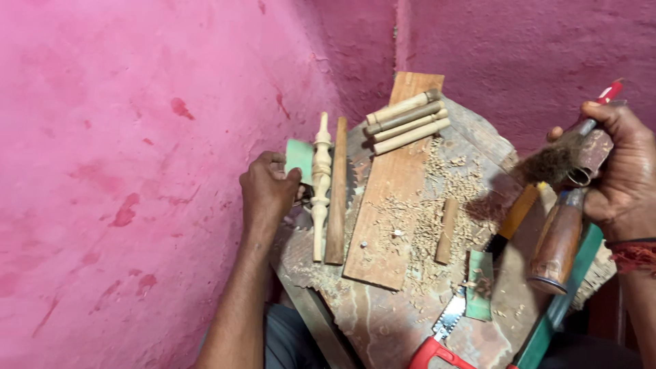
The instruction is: The person organizes various woodworking tools and wooden pieces on a cluttered workbench. They move a circular saw blade, a chisel, and several wooden dowels, then use a brush to sweep sawdust off the surface before placing items into a cardboard box.
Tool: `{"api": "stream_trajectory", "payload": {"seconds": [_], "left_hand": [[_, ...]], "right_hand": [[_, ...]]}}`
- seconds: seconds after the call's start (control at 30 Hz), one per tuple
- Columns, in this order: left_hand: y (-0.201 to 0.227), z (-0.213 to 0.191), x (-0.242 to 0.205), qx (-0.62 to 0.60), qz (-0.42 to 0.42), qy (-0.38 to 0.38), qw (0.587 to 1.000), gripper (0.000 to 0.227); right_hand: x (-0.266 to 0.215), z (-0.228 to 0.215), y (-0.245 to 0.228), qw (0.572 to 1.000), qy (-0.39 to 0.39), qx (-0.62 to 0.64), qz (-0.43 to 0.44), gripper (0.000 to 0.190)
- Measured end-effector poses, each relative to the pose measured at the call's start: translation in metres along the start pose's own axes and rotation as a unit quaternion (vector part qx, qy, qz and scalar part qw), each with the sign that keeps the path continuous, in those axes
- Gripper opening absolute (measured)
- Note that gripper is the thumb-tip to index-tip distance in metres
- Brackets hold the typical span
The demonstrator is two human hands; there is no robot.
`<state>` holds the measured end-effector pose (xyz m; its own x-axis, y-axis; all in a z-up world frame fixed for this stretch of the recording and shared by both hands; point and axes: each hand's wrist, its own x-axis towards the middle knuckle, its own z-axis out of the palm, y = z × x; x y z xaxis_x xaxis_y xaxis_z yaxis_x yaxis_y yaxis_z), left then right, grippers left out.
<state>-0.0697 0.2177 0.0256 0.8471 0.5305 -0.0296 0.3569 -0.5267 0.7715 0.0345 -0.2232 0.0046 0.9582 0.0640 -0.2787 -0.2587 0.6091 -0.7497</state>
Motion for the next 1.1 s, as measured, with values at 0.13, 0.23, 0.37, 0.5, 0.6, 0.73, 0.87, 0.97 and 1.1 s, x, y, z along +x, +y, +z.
{"api": "stream_trajectory", "payload": {"seconds": [0.13,0.23,0.37,0.5,0.6,0.73,0.87,0.97,1.1], "left_hand": [[-0.018,-0.011,0.005,0.058,-0.003,0.013,0.998,0.033],[-0.018,-0.014,0.005,0.088,-0.043,-0.033,0.995,0.036],[-0.011,-0.020,-0.005,0.102,-0.009,-0.038,0.994,0.036],[0.007,-0.016,-0.017,0.217,0.091,0.046,0.971,0.029],[0.028,0.025,-0.051,0.122,0.123,-0.046,0.984,0.014],[0.063,0.101,-0.122,0.110,0.231,-0.289,0.923,0.023],[0.073,0.132,-0.150,0.144,0.237,-0.344,0.897,0.030],[0.067,0.143,-0.152,0.132,0.261,-0.308,0.905,0.029],[0.058,0.158,-0.148,0.123,0.241,-0.317,0.909,0.024]], "right_hand": [[0.001,0.003,0.009,0.999,-0.052,-0.005,0.006,0.029],[0.000,0.008,0.008,0.999,-0.037,-0.033,0.021,0.033],[-0.006,0.006,0.000,0.994,0.064,-0.085,-0.017,0.037],[-0.008,0.012,-0.004,0.999,0.031,-0.033,-0.026,0.034],[-0.007,0.017,-0.005,0.999,0.024,-0.024,0.000,0.031],[-0.012,0.029,0.003,0.999,0.029,-0.017,0.006,0.026],[-0.020,0.038,0.005,0.999,0.020,-0.031,0.015,0.021],[-0.023,0.042,0.005,0.999,0.014,-0.052,0.007,0.022],[-0.023,0.045,0.005,0.999,0.002,-0.039,-0.010,0.020]]}}
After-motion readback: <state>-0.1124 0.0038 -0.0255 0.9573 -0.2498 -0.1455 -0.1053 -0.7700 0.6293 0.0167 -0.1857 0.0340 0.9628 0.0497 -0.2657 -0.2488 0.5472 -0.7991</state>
